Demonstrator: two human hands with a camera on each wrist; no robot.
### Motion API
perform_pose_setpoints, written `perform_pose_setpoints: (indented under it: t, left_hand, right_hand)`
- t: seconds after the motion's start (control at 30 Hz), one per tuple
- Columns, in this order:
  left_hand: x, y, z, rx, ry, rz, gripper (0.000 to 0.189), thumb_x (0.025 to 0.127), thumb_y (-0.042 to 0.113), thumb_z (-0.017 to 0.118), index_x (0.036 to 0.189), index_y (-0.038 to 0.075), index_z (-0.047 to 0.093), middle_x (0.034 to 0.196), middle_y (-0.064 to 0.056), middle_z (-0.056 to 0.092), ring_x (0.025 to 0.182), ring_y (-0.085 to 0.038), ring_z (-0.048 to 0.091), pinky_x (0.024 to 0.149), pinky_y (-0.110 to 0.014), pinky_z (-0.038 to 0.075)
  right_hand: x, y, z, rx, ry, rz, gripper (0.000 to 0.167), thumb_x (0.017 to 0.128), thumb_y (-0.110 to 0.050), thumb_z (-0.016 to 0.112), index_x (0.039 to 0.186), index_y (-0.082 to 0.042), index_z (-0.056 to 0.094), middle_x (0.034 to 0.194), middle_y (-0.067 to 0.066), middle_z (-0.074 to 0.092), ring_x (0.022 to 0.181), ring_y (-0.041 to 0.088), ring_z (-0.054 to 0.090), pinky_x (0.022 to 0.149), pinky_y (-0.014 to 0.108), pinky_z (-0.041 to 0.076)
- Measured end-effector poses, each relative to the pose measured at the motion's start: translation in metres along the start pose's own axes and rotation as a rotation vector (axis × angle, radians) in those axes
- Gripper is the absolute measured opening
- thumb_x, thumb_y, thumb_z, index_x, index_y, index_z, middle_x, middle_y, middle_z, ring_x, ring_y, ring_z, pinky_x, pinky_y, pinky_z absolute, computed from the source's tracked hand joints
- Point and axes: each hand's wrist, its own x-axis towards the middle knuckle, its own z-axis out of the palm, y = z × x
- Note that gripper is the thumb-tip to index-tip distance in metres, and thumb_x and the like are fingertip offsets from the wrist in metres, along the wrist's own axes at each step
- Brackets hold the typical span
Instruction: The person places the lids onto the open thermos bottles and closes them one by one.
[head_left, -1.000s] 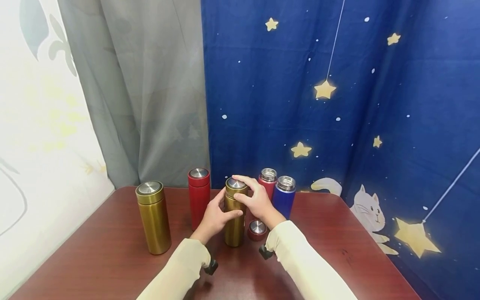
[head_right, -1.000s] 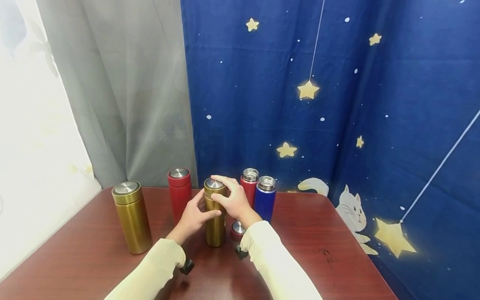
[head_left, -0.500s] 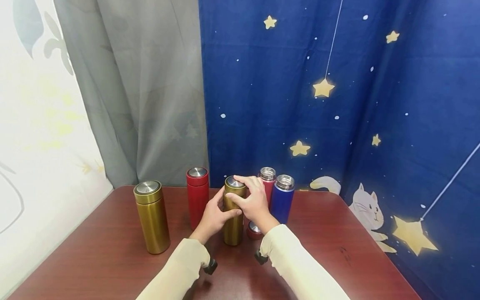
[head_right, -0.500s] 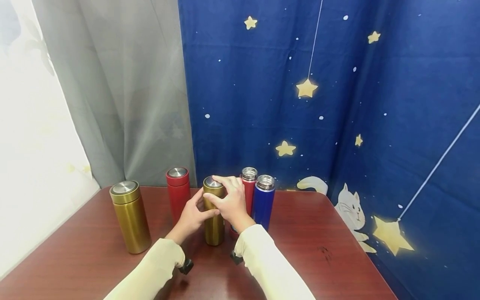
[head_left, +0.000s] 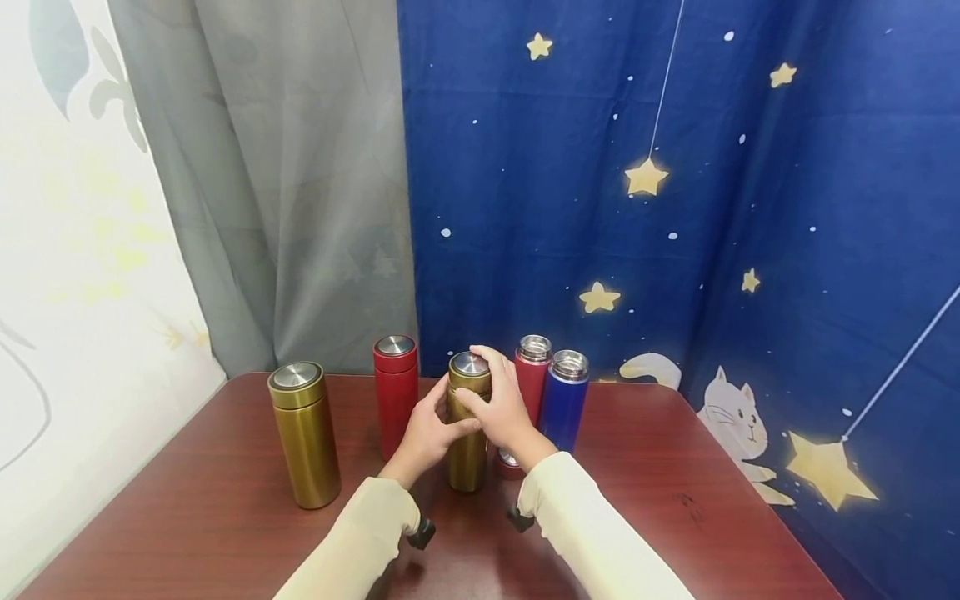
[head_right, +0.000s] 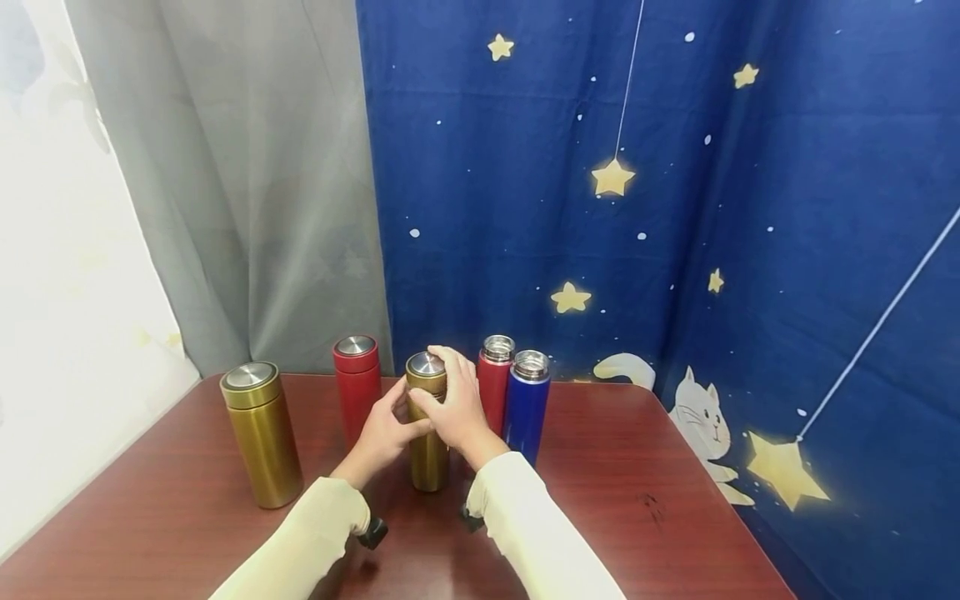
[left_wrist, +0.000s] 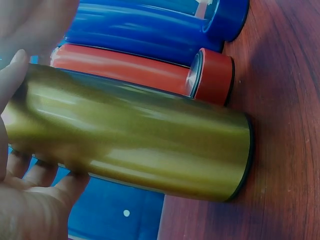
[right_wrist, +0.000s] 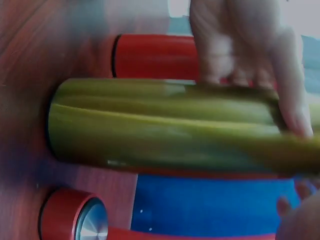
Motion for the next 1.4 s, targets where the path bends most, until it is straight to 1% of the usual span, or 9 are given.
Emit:
perform_pose_setpoints:
  t: [0.13,0.33,0.53,0.77,0.9,1.03,1.2,1.3,1.4]
  left_hand:
    - [-0.001,0.001,-0.002,-0.004,-0.001,-0.037,0.085,0.079,0.005,0.080,0.149,0.000,0.033,0.140,-0.020,0.050,0.124,-0.034,0.053,0.099,-0.044,0.045]
    - [-0.002,0.002,-0.002,-0.009,-0.009,-0.040,0.085,0.078,0.003,0.080,0.149,-0.001,0.033,0.138,-0.021,0.051,0.122,-0.035,0.054,0.100,-0.045,0.045]
    - [-0.001,0.003,-0.001,-0.007,-0.009,-0.036,0.085,0.078,0.003,0.080,0.149,0.000,0.033,0.138,-0.020,0.052,0.122,-0.034,0.055,0.099,-0.045,0.046]
    - [0.000,0.005,-0.003,0.009,-0.016,-0.025,0.086,0.080,0.006,0.080,0.150,0.000,0.031,0.141,-0.020,0.049,0.125,-0.034,0.052,0.099,-0.045,0.045]
    - [-0.001,0.004,-0.003,0.008,-0.020,-0.021,0.086,0.080,0.008,0.080,0.150,0.000,0.031,0.142,-0.020,0.048,0.125,-0.034,0.052,0.099,-0.043,0.045]
    - [0.000,0.002,-0.002,-0.014,-0.019,-0.010,0.086,0.079,0.007,0.080,0.150,0.000,0.032,0.140,-0.020,0.050,0.124,-0.033,0.053,0.100,-0.042,0.045]
    - [0.000,0.000,-0.001,-0.026,-0.021,-0.024,0.085,0.079,0.005,0.080,0.150,0.000,0.032,0.140,-0.020,0.050,0.125,-0.033,0.053,0.101,-0.043,0.044]
    - [0.000,0.000,-0.001,-0.020,-0.016,-0.030,0.084,0.079,0.004,0.079,0.149,0.000,0.033,0.139,-0.021,0.051,0.124,-0.033,0.053,0.101,-0.044,0.044]
    - [-0.001,0.001,0.000,-0.020,-0.010,-0.033,0.084,0.079,0.003,0.080,0.149,-0.001,0.034,0.138,-0.021,0.051,0.124,-0.034,0.053,0.101,-0.045,0.044]
  right_hand:
    - [0.001,0.004,-0.011,0.190,-0.088,-0.010,0.058,0.080,-0.009,0.063,0.137,-0.009,0.054,0.132,0.011,0.056,0.123,0.028,0.046,0.099,0.047,0.044]
    - [0.003,0.004,-0.018,0.249,-0.084,-0.014,0.054,0.076,0.001,0.057,0.130,-0.002,0.061,0.122,0.015,0.063,0.108,0.032,0.054,0.086,0.041,0.051]
    - [0.003,0.006,-0.022,0.140,-0.061,-0.032,0.051,0.078,-0.010,0.064,0.129,-0.011,0.064,0.116,0.006,0.066,0.103,0.023,0.052,0.086,0.038,0.050]
    - [0.004,0.006,-0.019,0.001,0.031,-0.103,0.045,0.078,-0.029,0.075,0.121,-0.019,0.068,0.110,-0.001,0.067,0.105,0.019,0.052,0.103,0.045,0.034]
    - [0.002,0.003,-0.013,-0.068,0.093,-0.093,0.047,0.074,-0.036,0.082,0.115,-0.018,0.068,0.104,0.000,0.063,0.099,0.020,0.048,0.089,0.042,0.039]
    - [0.001,0.000,-0.008,-0.104,0.112,-0.050,0.050,0.074,-0.042,0.081,0.113,-0.015,0.062,0.105,0.003,0.059,0.101,0.023,0.046,0.087,0.041,0.039]
    - [0.000,-0.002,-0.008,0.144,0.011,0.020,0.044,0.083,-0.025,0.069,0.118,-0.007,0.050,0.127,0.012,0.054,0.117,0.028,0.046,0.096,0.044,0.041]
    - [0.000,-0.003,-0.009,0.317,-0.041,0.061,0.041,0.085,-0.010,0.059,0.123,-0.003,0.044,0.132,0.018,0.051,0.120,0.031,0.049,0.095,0.043,0.045]
    - [-0.002,-0.005,-0.013,0.385,-0.042,0.076,0.047,0.083,-0.001,0.053,0.128,0.002,0.042,0.131,0.023,0.053,0.121,0.036,0.051,0.092,0.040,0.045]
